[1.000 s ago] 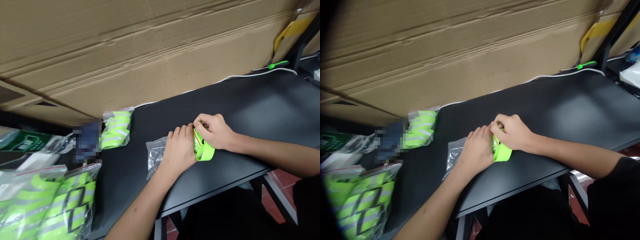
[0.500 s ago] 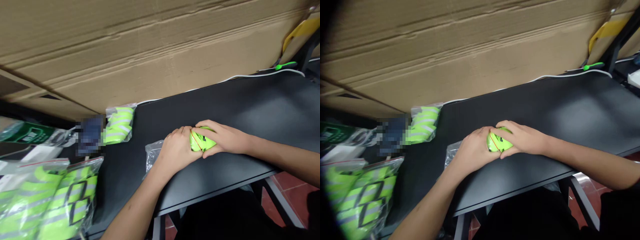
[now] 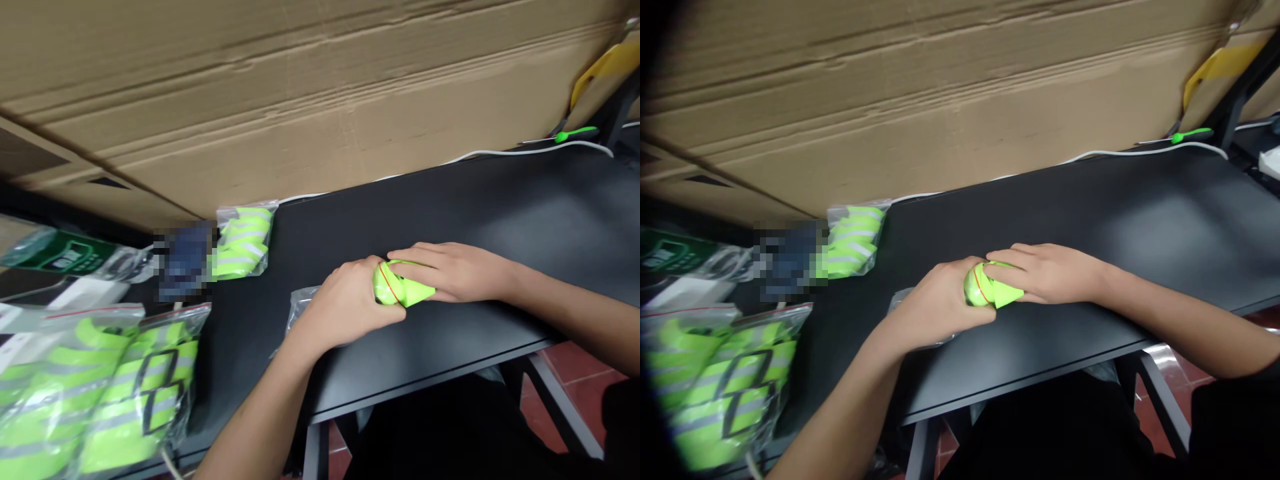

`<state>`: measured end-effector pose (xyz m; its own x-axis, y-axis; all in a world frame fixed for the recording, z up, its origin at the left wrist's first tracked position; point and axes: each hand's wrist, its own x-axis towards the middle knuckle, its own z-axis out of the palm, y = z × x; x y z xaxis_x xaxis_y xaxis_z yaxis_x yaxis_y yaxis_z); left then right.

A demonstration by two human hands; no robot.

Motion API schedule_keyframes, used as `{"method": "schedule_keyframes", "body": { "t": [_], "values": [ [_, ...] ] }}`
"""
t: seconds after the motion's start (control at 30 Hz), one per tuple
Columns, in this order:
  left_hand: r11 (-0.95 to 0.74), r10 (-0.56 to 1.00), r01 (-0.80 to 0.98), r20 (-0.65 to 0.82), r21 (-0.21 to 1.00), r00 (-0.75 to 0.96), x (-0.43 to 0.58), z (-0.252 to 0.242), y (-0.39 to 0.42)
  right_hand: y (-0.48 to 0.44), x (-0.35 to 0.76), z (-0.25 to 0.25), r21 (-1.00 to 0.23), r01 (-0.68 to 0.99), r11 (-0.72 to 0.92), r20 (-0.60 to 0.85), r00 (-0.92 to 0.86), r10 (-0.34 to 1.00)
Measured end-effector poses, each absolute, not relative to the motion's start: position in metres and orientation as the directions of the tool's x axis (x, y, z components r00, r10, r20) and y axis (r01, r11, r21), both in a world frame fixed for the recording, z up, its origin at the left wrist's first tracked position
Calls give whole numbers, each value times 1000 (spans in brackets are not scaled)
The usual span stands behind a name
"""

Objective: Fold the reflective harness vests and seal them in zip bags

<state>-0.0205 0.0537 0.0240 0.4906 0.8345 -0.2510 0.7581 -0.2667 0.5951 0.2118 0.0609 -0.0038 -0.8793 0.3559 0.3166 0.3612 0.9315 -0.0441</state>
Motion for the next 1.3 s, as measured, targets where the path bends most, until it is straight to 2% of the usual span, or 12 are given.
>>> {"method": "schedule_keyframes", "body": {
  "t": [0.13,0.3,0.37,0.43,0.53,0.6,0.77,0.9,1.03,1.17,1.23,1.3],
  "values": [
    [-146,829,671,-280,727,485,-24,27,53,57,201,-4,48,425,904,348,-855,384],
    [128,669,382,-364,915,648,-25,30,59,67,207,-11,203,236,950,549,-831,89],
    [225,599,326,-394,918,697,-24,32,65,74,213,-9,237,170,957,583,-812,0],
    [323,557,322,-454,890,695,-23,34,70,79,221,-3,215,131,968,573,-820,-17],
    [500,499,291,-546,816,673,-22,32,76,79,231,9,147,143,979,514,-856,48],
    [583,425,232,-535,779,730,-20,28,79,75,235,16,107,186,977,486,-867,111],
    [710,249,100,-382,697,890,-13,14,84,67,232,30,-70,241,968,461,-853,246],
    [794,103,97,-290,600,951,-7,3,80,63,228,29,-245,196,950,411,-866,284],
    [827,151,68,-336,558,930,-4,-1,71,58,223,21,-508,98,856,452,-816,361],
    [827,288,-3,-419,562,861,-5,4,68,53,213,15,-772,114,625,402,-675,619],
    [810,351,-39,-432,585,831,-6,6,68,53,207,14,-909,117,399,250,-613,750],
    [763,435,-71,-429,643,791,-6,6,69,55,201,16,-974,139,177,69,-563,823]
  ]
}}
